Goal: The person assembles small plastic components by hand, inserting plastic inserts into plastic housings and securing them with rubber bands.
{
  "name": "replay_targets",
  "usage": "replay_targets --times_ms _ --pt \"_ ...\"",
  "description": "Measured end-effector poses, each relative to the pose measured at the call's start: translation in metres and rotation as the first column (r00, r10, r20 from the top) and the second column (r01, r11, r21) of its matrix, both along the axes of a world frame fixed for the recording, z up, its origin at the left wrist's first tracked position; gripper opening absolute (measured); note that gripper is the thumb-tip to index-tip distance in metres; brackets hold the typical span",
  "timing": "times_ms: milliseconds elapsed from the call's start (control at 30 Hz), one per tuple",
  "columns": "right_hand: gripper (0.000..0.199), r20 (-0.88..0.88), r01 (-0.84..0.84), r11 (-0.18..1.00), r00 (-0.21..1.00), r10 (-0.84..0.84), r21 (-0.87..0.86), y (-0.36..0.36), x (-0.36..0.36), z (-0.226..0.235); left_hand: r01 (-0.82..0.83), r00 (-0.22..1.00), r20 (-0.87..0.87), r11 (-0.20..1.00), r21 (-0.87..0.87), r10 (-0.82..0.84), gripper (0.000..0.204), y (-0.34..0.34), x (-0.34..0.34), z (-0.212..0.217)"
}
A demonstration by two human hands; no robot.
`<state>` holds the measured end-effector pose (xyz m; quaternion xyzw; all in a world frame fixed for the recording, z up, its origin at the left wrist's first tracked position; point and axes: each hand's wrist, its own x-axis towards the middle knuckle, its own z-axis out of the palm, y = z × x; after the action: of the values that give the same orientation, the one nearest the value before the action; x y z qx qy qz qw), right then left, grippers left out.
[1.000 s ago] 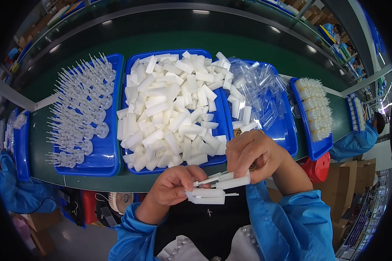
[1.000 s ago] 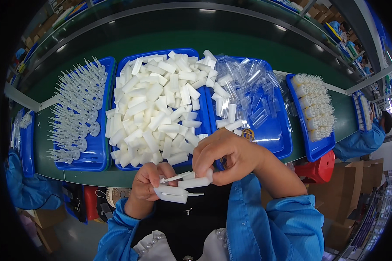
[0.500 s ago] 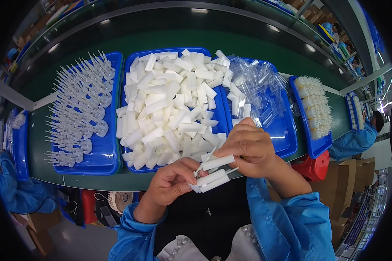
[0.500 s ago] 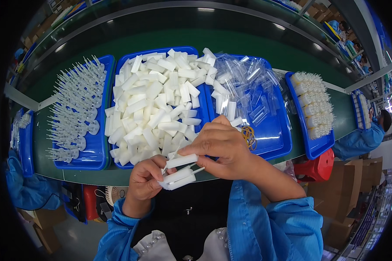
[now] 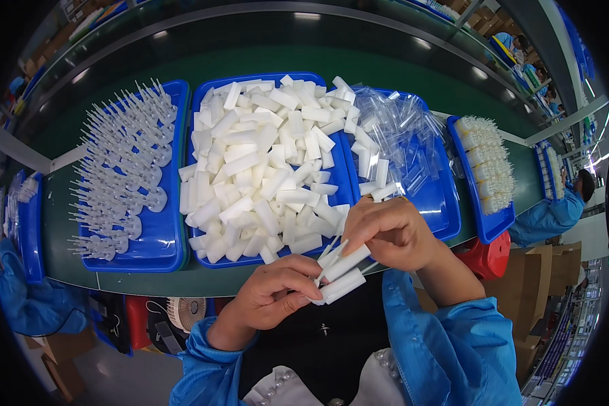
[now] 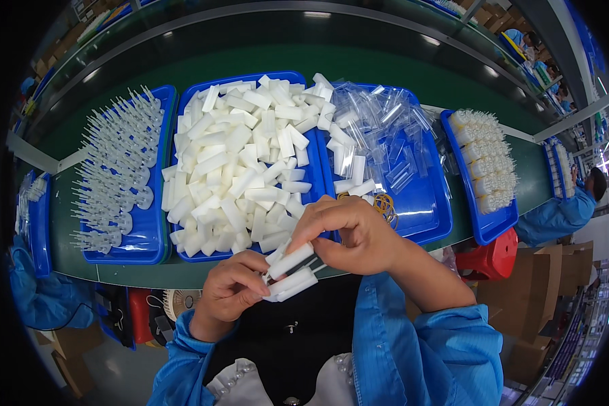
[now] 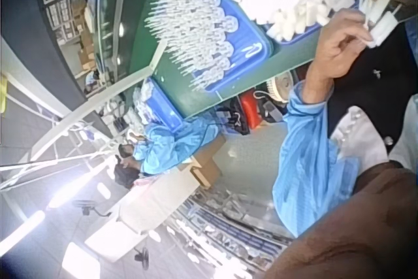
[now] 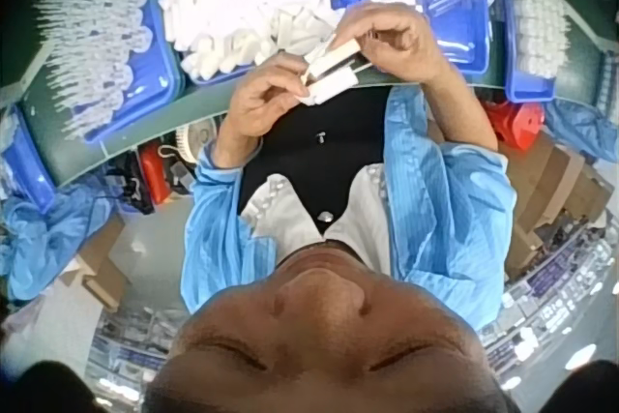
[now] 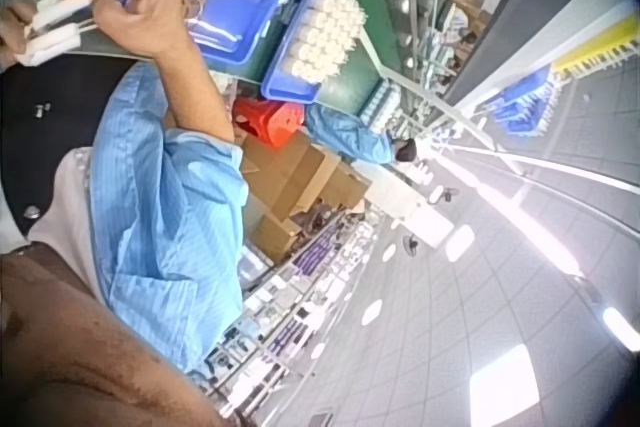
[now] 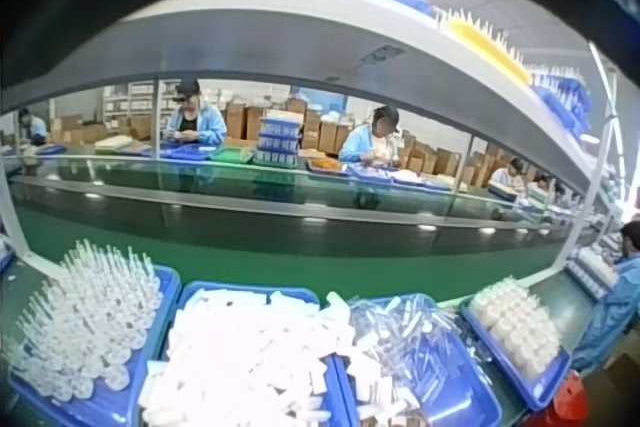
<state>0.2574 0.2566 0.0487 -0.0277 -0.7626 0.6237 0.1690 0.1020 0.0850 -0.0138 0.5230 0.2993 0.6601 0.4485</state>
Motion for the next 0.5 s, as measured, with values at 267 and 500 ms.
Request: replay_targets --times_ms 267,500 --pt "0.009 0.09 0.066 0.992 0.994 -0.056 -0.111 -0.007 0.003 0.006 -0.065 0.978 -0.2 0.998 -0.013 0.061 0.012 0.002 -0.001 0.007" --pt "0.013 0.333 0.237 0.906 0.936 -0.116 -0.35 -0.013 -0.001 0.012 -0.148 0.907 -0.391 0.988 0.054 0.157 0.015 0.004 0.001 0.007"
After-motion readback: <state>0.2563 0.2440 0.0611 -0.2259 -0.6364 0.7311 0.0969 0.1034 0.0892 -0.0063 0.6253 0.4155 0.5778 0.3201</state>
